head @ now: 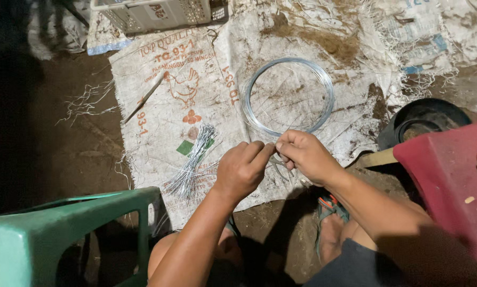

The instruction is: The person sits on the ground and uses pliers to cut and bend thin metal wire into small loops. They repeatedly pick up wire segments, cut them, and shape them by hand and with pliers.

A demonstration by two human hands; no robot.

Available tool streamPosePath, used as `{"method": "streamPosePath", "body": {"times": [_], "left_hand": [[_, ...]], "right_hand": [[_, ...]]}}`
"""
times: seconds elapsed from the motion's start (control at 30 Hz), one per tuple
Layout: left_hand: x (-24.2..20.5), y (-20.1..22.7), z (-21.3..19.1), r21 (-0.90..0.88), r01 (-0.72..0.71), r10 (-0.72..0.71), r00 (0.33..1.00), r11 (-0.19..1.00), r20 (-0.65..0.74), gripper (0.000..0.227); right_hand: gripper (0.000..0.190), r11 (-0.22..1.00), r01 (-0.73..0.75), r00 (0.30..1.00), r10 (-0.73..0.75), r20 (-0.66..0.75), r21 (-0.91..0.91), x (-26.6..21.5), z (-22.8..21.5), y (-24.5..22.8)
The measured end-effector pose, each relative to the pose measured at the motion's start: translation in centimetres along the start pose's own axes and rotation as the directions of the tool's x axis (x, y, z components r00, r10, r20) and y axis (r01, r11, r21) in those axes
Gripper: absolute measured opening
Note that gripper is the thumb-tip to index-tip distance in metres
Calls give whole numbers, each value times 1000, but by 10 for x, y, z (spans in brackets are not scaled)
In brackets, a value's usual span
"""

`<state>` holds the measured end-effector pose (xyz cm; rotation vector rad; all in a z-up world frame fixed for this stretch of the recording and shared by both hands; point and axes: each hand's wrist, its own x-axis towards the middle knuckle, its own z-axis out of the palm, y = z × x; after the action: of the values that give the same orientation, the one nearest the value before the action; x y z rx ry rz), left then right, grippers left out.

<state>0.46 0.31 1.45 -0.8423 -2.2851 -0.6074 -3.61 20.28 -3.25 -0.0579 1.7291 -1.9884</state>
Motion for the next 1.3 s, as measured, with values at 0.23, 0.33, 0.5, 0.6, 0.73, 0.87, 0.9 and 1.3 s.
{"method": "streamPosePath", "body": {"times": [0.23, 0.33, 0.5, 0.6, 0.73, 0.87, 0.9, 1.3], "left_hand": [[-1, 1, 14, -40, 114, -114, 993, 993, 14, 20], [-8, 1, 22, -204, 308, -295, 951, 929, 90, 9], [-23, -14, 37, -598, 732, -449, 677, 328, 583, 18], [-29, -22, 42, -602, 775, -318, 531, -193, 786, 23], [-29, -18, 44, -553, 744, -258, 489, -374, 833, 22], [-20, -13, 43, -565, 766, -414, 427, -308, 804, 17], [-18, -12, 43, -563, 773, -444, 411, -292, 796, 17], [-13, -16, 63, -853, 309, -838, 229, -419, 495, 13]], "right_hand": [[12, 976, 169, 985, -172, -9, -139, -9, 5, -6], [12, 920, 246, 966, -258, -1, -306, -12, 9, -11], [16, 792, 291, 953, -288, 92, -537, -20, 9, -26], [16, 775, 277, 961, -233, 151, -568, -20, 5, -34], [16, 825, 231, 971, -159, 181, -515, -14, -3, -35], [15, 840, 234, 972, -192, 135, -489, -4, -15, -25], [15, 878, 222, 974, -181, 135, -424, -2, -19, -22], [19, 859, 326, 942, -330, 61, -394, 8, 22, 22]]}}
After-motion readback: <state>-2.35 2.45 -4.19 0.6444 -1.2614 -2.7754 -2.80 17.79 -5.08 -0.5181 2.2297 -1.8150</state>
